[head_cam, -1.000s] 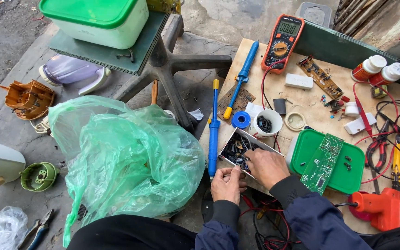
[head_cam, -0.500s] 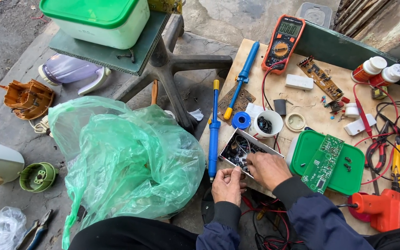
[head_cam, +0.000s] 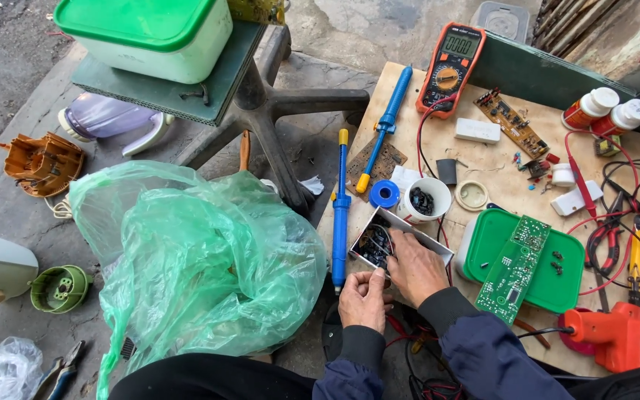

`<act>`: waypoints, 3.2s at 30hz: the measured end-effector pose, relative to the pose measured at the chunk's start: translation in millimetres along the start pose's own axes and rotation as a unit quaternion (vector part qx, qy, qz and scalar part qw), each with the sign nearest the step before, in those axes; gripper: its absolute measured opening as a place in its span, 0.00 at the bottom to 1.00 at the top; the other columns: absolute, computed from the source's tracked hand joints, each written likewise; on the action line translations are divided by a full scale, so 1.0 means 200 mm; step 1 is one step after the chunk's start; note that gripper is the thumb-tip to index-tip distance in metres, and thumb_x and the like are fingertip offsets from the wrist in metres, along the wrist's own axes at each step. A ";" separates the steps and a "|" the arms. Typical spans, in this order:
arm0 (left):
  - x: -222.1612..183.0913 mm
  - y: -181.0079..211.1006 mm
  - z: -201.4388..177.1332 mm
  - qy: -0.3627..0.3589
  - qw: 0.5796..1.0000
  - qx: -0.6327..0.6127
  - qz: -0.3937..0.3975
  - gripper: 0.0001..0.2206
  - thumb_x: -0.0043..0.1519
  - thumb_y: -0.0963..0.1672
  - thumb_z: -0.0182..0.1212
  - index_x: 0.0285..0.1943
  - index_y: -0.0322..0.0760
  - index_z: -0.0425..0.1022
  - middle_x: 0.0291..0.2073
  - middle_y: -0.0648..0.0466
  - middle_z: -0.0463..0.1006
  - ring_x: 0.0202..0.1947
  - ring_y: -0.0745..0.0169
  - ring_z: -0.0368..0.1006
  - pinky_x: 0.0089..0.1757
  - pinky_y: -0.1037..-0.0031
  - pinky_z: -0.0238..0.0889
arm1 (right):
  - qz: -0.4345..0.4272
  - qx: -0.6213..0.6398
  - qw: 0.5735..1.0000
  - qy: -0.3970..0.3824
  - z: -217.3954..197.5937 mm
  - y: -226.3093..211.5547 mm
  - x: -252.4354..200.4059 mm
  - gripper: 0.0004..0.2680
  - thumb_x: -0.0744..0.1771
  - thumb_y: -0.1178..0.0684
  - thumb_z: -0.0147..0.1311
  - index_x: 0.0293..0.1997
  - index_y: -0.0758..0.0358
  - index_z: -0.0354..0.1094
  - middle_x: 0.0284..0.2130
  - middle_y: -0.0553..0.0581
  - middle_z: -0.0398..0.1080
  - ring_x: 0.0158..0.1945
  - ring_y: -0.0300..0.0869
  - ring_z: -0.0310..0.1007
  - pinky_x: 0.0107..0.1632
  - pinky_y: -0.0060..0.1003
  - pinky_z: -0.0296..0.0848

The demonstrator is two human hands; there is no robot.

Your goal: Sorting and inspecting small electronic components from a container and placing them on a circuit board at a repair bench.

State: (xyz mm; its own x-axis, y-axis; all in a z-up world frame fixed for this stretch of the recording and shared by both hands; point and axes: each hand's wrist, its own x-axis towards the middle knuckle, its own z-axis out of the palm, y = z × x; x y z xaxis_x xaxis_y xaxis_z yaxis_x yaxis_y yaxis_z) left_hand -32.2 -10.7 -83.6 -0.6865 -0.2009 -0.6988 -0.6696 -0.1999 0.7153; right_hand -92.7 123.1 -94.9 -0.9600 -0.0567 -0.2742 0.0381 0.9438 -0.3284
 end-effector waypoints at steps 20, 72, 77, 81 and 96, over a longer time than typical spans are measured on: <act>0.54 0.06 0.25 -0.019 0.694 0.539 0.477 0.11 0.63 0.44 0.71 0.54 0.45 0.81 0.43 0.53 0.80 0.49 0.50 0.79 0.52 0.60 0.76 | 0.218 0.182 0.956 0.077 -0.54 0.50 0.18 0.20 0.66 0.46 0.58 0.67 0.50 0.76 0.26 0.49 0.83 0.37 0.46 0.85 0.50 0.48 0.82; 0.43 0.16 0.28 -0.071 0.686 0.619 0.376 0.09 0.62 0.49 0.72 0.49 0.52 0.81 0.40 0.53 0.75 0.38 0.43 0.80 0.30 0.47 0.71 | -0.003 -0.071 0.981 0.182 -1.19 0.52 -0.60 0.19 0.68 0.39 0.58 0.67 0.47 0.72 0.61 0.48 0.80 0.58 0.51 0.82 0.53 0.55 0.80; 0.45 0.15 0.27 -0.089 0.679 0.625 0.374 0.13 0.61 0.49 0.72 0.54 0.53 0.80 0.43 0.53 0.74 0.40 0.43 0.79 0.29 0.46 0.70 | -0.009 -0.081 0.980 0.180 -1.17 0.53 -0.60 0.19 0.68 0.39 0.58 0.67 0.47 0.72 0.61 0.46 0.80 0.58 0.50 0.83 0.52 0.53 0.81; 0.43 0.18 0.29 -0.109 0.667 0.643 0.360 0.16 0.62 0.48 0.72 0.58 0.53 0.76 0.47 0.52 0.74 0.43 0.42 0.79 0.29 0.46 0.69 | 0.028 -0.103 0.982 0.156 -1.17 0.50 -0.59 0.20 0.68 0.36 0.56 0.68 0.39 0.70 0.60 0.41 0.79 0.54 0.52 0.84 0.43 0.61 0.83; 0.30 0.22 0.21 -0.054 0.740 0.493 0.455 0.07 0.61 0.46 0.68 0.43 0.45 0.77 0.39 0.53 0.84 0.40 0.47 0.81 0.34 0.53 0.70 | 0.050 -0.016 0.988 0.145 -1.13 0.43 -0.62 0.17 0.68 0.39 0.57 0.64 0.43 0.74 0.58 0.41 0.81 0.55 0.52 0.84 0.52 0.60 0.80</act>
State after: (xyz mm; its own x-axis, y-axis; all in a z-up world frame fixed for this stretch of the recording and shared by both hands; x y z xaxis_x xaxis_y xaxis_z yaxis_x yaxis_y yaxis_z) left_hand -115.3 8.4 -94.3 -0.9630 0.2666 0.0382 0.2384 0.7779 0.5814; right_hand -33.9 285.7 115.2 -0.9911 0.1293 -0.0311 0.1328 0.9499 -0.2831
